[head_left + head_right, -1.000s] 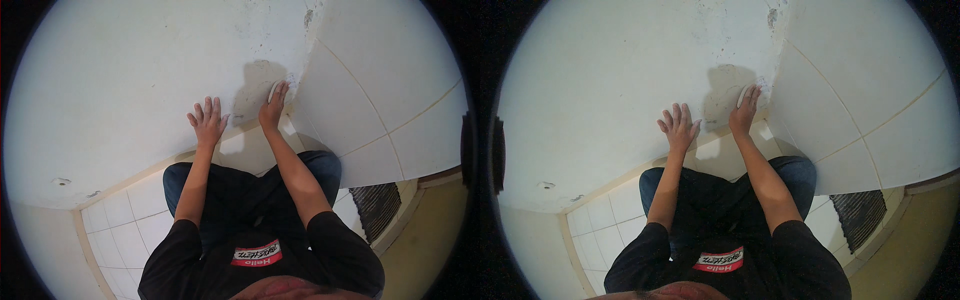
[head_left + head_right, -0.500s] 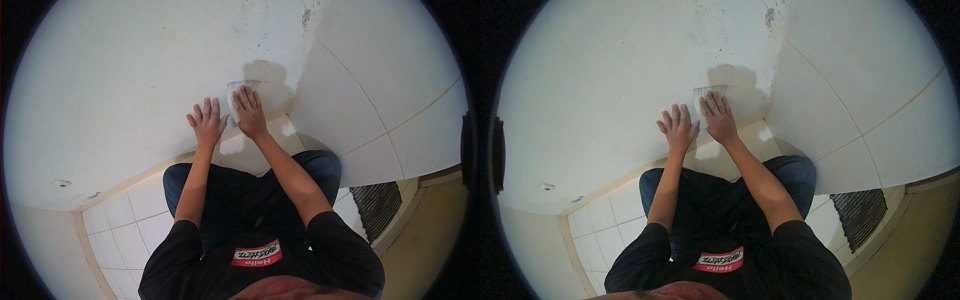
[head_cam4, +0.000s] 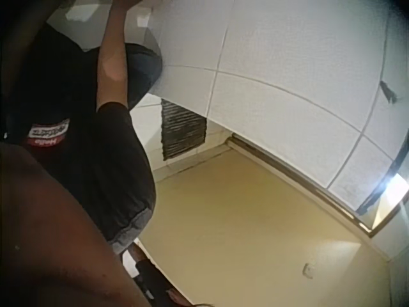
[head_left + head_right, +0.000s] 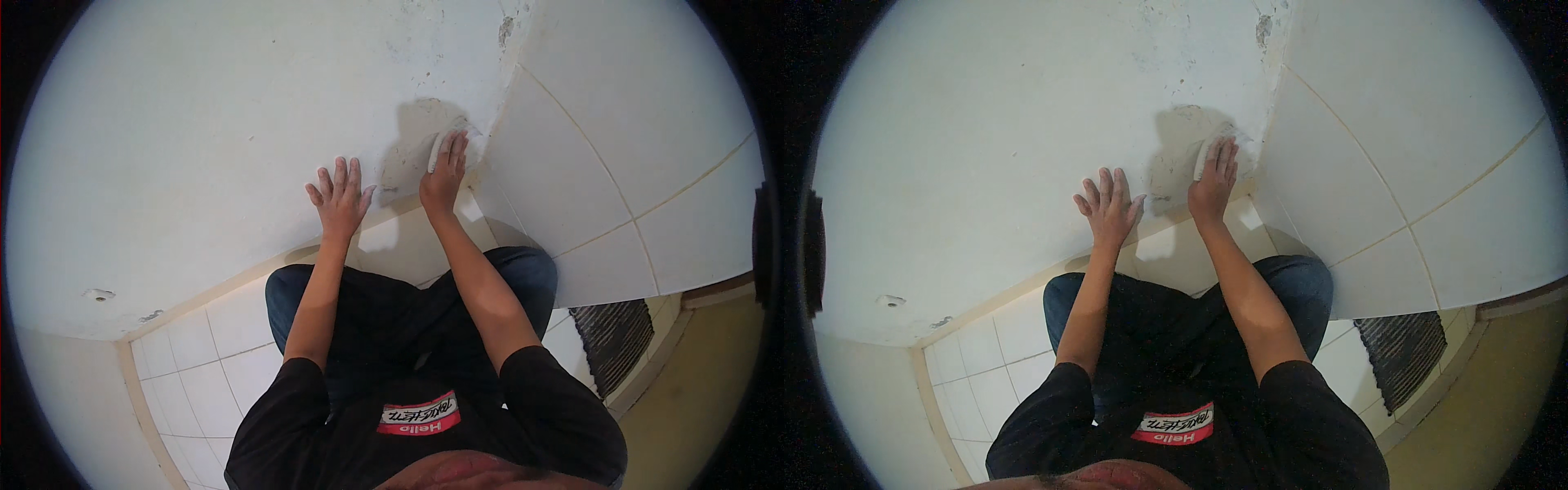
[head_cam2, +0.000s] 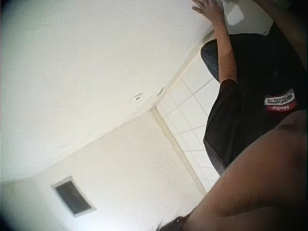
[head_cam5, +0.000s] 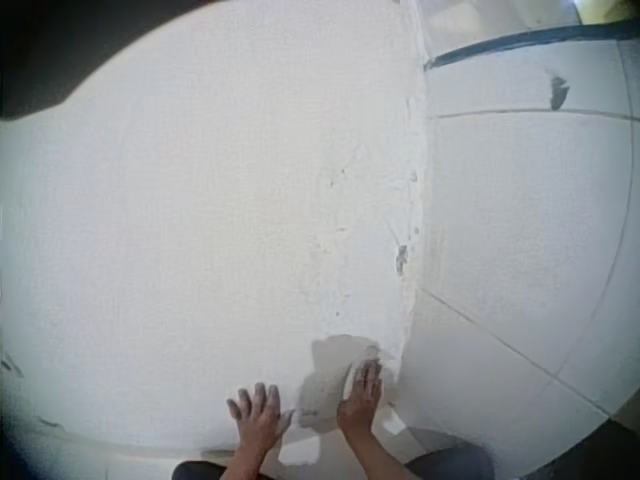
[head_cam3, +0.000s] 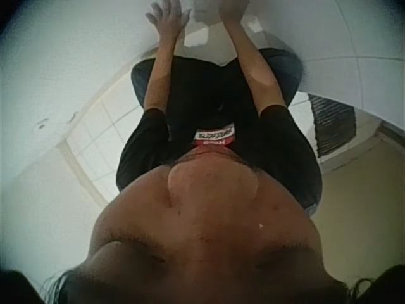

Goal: The person sands a wall with sandpaper.

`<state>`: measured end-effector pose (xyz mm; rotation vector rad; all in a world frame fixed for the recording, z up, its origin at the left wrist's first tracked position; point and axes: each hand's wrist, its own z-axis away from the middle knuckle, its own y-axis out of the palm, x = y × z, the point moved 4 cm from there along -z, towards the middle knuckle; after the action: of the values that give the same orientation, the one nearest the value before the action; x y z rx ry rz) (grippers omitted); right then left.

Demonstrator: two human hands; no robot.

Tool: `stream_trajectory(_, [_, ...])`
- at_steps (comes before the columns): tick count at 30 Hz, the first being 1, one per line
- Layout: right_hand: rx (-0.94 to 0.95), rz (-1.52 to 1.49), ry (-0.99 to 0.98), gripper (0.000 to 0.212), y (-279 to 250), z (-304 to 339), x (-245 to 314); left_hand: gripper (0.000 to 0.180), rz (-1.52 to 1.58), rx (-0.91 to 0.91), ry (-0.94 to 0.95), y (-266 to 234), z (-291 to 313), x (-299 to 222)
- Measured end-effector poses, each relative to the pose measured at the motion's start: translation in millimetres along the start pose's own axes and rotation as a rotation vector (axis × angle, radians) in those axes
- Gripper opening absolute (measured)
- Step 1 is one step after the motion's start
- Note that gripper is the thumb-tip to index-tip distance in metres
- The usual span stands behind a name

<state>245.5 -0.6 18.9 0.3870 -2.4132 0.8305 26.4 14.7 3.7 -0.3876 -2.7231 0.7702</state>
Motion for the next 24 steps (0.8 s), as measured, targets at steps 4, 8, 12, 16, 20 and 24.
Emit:
stream_trajectory(4, [-0.001, -0.052, 0.025, 0.09, 3, 2, -3, 0.072, 0.013, -0.007, -0.019, 2, 0, 0])
stream_trajectory(8, [0.0, -0.09, -0.086, 0.088, 4, 1, 8, 0.072, 0.029, -0.012, -0.026, 3, 2, 1])
stream_trajectory(12, [0.115, -0.062, -0.273, 0.08, 11, 17, 29, 0.073, 0.044, -0.002, -0.031, 3, 2, 1])
stream_trajectory(16, [0.203, -0.029, -0.374, 0.078, 16, 29, 41, 0.078, -0.015, 0.033, 0.019, 3, 2, 1])
stream_trajectory(20, [0.226, 0.033, -0.436, 0.075, 17, 28, 34, 0.078, -0.004, 0.023, 0.015, 3, 0, 1])
stream_trajectory(24, [0.199, 0.059, -0.415, 0.08, 13, 18, 25, 0.076, 0.015, 0.006, -0.002, 2, 0, 0])
